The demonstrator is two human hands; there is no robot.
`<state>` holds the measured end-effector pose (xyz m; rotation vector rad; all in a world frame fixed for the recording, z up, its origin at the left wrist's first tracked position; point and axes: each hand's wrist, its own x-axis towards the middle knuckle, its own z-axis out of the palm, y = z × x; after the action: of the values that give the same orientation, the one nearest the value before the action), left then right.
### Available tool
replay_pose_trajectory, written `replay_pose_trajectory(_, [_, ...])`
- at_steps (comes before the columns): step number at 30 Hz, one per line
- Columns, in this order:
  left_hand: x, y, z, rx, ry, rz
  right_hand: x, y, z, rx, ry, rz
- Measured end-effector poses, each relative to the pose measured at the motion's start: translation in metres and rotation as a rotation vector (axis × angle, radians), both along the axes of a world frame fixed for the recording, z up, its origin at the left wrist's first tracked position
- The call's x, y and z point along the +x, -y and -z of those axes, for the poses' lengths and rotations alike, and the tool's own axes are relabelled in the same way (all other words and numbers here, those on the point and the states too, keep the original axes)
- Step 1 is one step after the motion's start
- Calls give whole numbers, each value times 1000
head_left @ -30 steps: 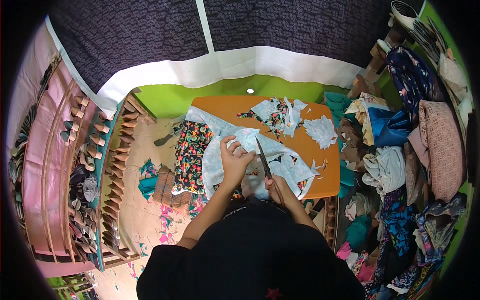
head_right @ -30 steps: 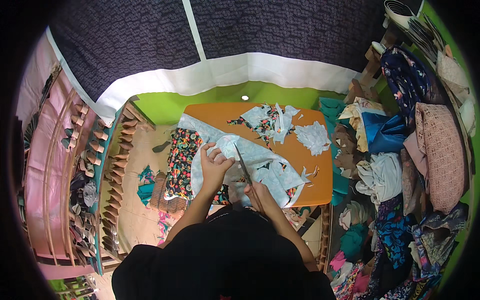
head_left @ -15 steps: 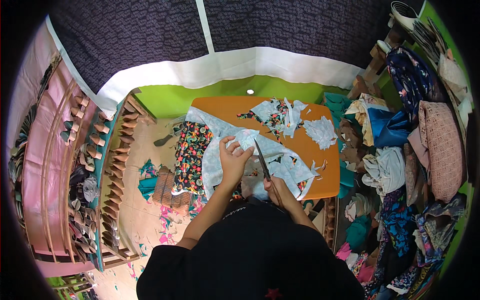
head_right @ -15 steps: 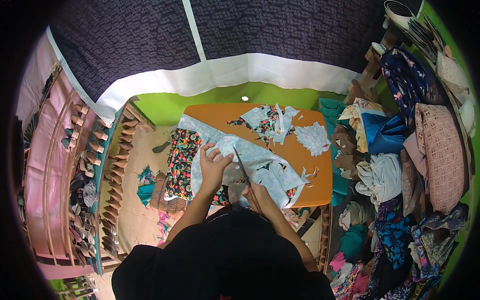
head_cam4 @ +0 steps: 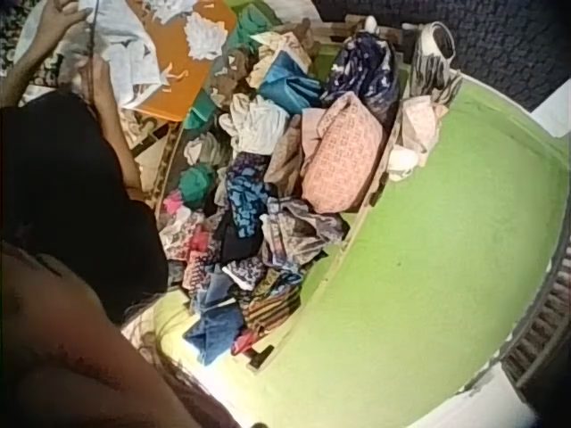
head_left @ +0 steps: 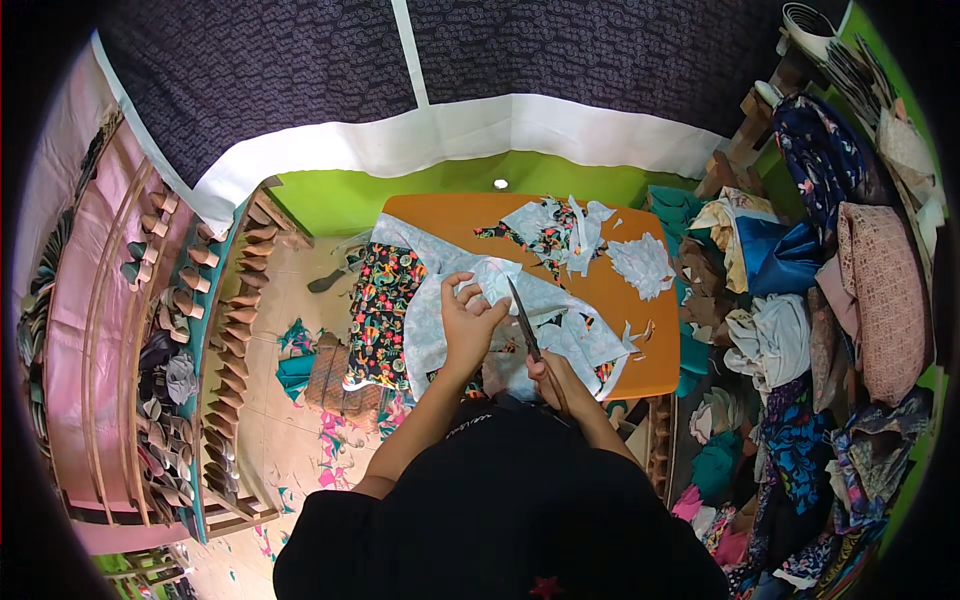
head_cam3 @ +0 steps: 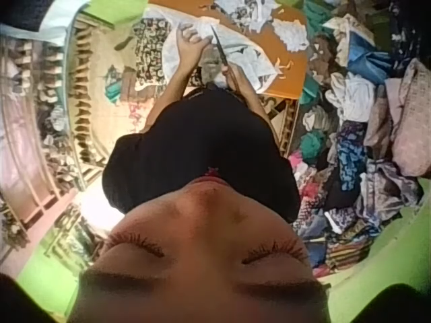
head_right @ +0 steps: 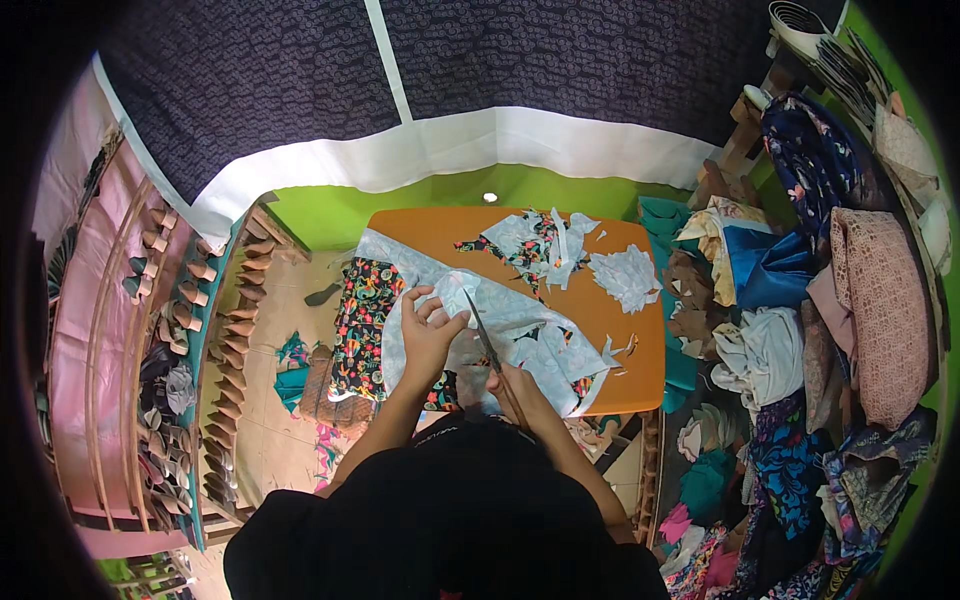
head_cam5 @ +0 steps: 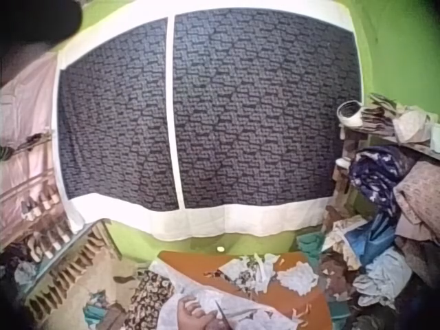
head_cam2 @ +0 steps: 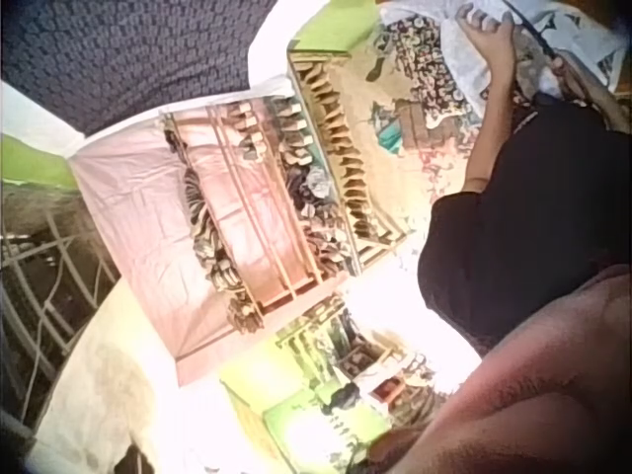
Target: Cutting pieces of floral and solid-colored fabric using large scissors on a wooden table.
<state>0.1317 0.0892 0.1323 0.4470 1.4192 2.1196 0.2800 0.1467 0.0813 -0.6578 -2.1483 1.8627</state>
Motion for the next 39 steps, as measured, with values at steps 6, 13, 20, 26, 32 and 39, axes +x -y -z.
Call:
replay_pose_trajectory(6, [-2, 0, 2, 0, 15, -13, -2, 1, -11, 45, 22, -4])
replay_pose_trajectory(13, [-2, -1, 5, -39, -54, -34, -4, 2, -17, 146, 19, 22])
replay_pose_trajectory(20, [4, 0, -6, 12, 20, 23, 0, -3, -2, -328, -41, -66])
replay_pose_trajectory(26, [3, 0, -1, 4, -10, -9, -3, -2, -20, -232, 13, -64])
replay_pose_trajectory(32, [1, 0, -1, -14, -82, -50, -2, -1, -27, -83, 32, -48])
replay_pose_trajectory(39, [2, 1, -3, -17, -77, -20, -3, -1, -30, -26, 38, -43])
